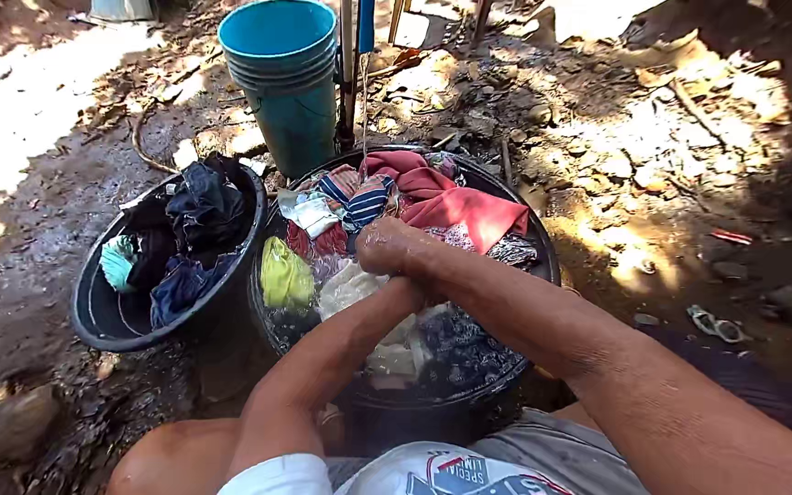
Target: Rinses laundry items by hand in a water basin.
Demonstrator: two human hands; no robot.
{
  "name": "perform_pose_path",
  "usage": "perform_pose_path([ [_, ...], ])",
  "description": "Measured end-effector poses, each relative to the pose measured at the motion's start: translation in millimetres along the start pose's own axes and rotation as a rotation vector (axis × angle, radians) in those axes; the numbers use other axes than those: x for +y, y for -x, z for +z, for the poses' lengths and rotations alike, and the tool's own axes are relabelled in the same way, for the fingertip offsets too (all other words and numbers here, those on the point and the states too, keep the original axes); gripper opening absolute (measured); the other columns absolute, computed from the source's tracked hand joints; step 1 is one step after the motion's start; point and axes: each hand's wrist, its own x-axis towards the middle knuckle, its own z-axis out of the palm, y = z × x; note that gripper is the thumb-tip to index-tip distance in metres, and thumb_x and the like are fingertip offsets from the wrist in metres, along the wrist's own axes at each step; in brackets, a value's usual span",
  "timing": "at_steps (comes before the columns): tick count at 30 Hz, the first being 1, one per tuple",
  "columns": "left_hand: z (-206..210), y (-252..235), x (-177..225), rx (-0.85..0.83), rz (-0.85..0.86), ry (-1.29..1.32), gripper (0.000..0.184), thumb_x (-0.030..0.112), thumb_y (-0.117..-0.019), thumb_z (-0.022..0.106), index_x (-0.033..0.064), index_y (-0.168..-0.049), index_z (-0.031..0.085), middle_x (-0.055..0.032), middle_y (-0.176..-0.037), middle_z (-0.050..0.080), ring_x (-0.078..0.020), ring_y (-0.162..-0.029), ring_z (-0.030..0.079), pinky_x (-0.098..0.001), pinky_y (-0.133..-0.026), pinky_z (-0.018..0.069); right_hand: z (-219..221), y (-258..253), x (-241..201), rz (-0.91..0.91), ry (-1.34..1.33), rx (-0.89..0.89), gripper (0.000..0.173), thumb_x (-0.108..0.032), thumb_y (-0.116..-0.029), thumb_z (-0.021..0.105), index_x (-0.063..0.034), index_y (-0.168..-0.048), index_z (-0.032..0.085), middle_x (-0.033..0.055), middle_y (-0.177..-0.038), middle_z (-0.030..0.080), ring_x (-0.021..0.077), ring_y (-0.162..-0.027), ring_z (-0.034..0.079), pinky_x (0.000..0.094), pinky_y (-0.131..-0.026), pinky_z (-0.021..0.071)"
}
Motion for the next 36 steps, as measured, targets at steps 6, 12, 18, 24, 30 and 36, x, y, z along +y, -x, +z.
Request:
perform_pose_path([
  [6,31.8,26.7,-39.7,1.061,0.719,-0.275,0.013,0.018,-0.0993,0.062,0.0183,-0.105,0.073,-0.0092,-0.126,0.071,-0.0323,-0.128,0.061,-0.0608,-0.111,0.0403,25.8,8.1,61.3,-0.044,-0.983,0.565,0.019,-0.006,-0.1027,0.051,0.0053,-0.102,0.066,0.0105,-0.093,0.066,0.0108,-0.086,0.062,0.0279,-0.082,0.0520],
  [12,17.9,64.6,-57.6,0.996,0.316,0.610,0.032,0.003,-0.0850,0.074,-0.0066,-0.115,0.068,-0.0196,-0.120,0.068,-0.0231,-0.119,0.063,-0.0362,-0.105,0.0504,47.4,15.1,56.0,0.086,-1.762,0.620,0.027,-0.015,-0.1097,0.036,-0.0071,-0.099,0.059,-0.0023,-0.077,0.060,0.0025,-0.069,0.058,0.0220,-0.066,0.0518],
  [18,-41.3,102.7,-66.6,0.916,-0.172,1.443,0.019,-0.008,-0.0918,0.052,0.0030,-0.104,0.061,-0.0016,-0.079,0.071,-0.0089,-0.068,0.070,-0.0269,-0.062,0.0599,97.0,24.1,45.7,0.164,-1.465,0.109,0.040,-0.020,-0.1114,0.034,0.0064,-0.137,0.050,0.0195,-0.119,0.060,0.0186,-0.098,0.059,0.0363,-0.088,0.0504],
  [24,-132.6,92.8,-122.8,1.171,-0.360,1.263,0.007,0.009,-0.0998,0.054,0.0097,-0.096,0.061,0.0029,-0.070,0.064,-0.0048,-0.055,0.058,-0.0226,-0.050,0.0507,173.3,20.4,64.0,-0.496,-0.745,0.222,0.063,-0.039,-0.1007,0.046,0.0126,-0.137,0.054,0.0352,-0.140,0.052,0.0492,-0.134,0.049,0.0603,-0.111,0.0390],
  [30,-304.6,58.5,-184.6,1.368,-0.162,0.992,0.031,0.030,-0.1034,0.052,0.0145,-0.130,0.056,-0.0058,-0.115,0.068,-0.0223,-0.102,0.069,-0.0481,-0.078,0.0607,198.4,15.8,50.4,-0.496,-0.500,0.185,0.065,-0.036,-0.0863,0.073,0.0111,-0.129,0.059,0.0343,-0.134,0.056,0.0508,-0.129,0.051,0.0644,-0.105,0.0423],
  [36,-294.8,27.3,-232.7,1.480,-0.352,0.612,0.121,0.035,-0.0835,0.079,0.0034,-0.164,-0.007,-0.0237,-0.169,0.011,-0.0295,-0.156,0.021,-0.0429,-0.124,0.0274,203.2,19.6,42.9,-0.444,-0.437,0.073,0.061,-0.031,-0.0931,0.068,0.0129,-0.134,0.056,0.0362,-0.140,0.052,0.0506,-0.132,0.051,0.0641,-0.106,0.0421],
])
